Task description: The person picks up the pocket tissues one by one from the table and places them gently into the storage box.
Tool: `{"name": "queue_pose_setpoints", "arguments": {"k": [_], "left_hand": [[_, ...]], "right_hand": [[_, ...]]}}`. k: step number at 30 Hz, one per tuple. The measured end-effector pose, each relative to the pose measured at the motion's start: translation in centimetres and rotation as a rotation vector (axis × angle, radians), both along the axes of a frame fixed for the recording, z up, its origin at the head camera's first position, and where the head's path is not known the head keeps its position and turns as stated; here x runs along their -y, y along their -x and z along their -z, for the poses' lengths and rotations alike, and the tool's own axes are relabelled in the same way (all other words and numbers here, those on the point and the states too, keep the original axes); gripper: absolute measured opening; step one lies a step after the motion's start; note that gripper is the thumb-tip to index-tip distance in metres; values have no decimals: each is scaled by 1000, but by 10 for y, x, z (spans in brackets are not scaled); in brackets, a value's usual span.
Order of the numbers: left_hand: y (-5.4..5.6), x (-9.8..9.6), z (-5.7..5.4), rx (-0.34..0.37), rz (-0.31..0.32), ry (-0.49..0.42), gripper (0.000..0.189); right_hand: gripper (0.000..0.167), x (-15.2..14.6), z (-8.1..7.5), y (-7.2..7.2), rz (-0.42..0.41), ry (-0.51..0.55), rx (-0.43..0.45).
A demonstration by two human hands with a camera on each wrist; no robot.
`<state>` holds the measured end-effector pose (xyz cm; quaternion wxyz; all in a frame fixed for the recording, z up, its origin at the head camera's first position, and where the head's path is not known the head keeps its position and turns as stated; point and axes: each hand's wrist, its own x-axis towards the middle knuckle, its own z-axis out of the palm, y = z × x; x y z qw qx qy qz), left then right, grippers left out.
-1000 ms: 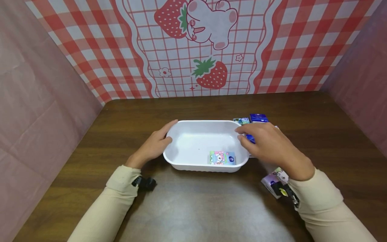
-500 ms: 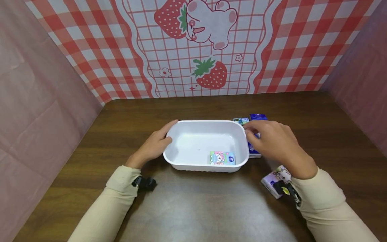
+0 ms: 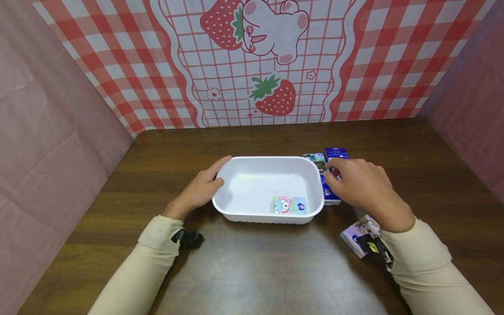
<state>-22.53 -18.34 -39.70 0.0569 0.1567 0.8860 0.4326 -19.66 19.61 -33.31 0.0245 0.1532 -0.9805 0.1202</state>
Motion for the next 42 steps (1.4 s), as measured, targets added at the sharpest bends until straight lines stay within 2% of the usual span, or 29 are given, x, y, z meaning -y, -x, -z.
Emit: {"name": "queue_pose_setpoints", "arguments": {"k": [7, 16, 29, 37, 42], "left_hand": [[0, 0, 0, -2, -7, 3, 60], [0, 0, 0, -11, -15, 12, 61], [0, 0, -1, -13, -14, 10, 60], [1, 0, 1, -12, -12, 14, 60], [1, 1, 1, -3, -6, 12, 60]], "right_hand": [[46, 0, 0, 2, 36, -16, 62], [54, -3, 4, 5, 40, -42, 157], [64, 0, 6, 6, 40, -79, 187], [67, 2, 8, 5, 0, -139, 201], [67, 3, 10, 4, -41, -184, 172]]}}
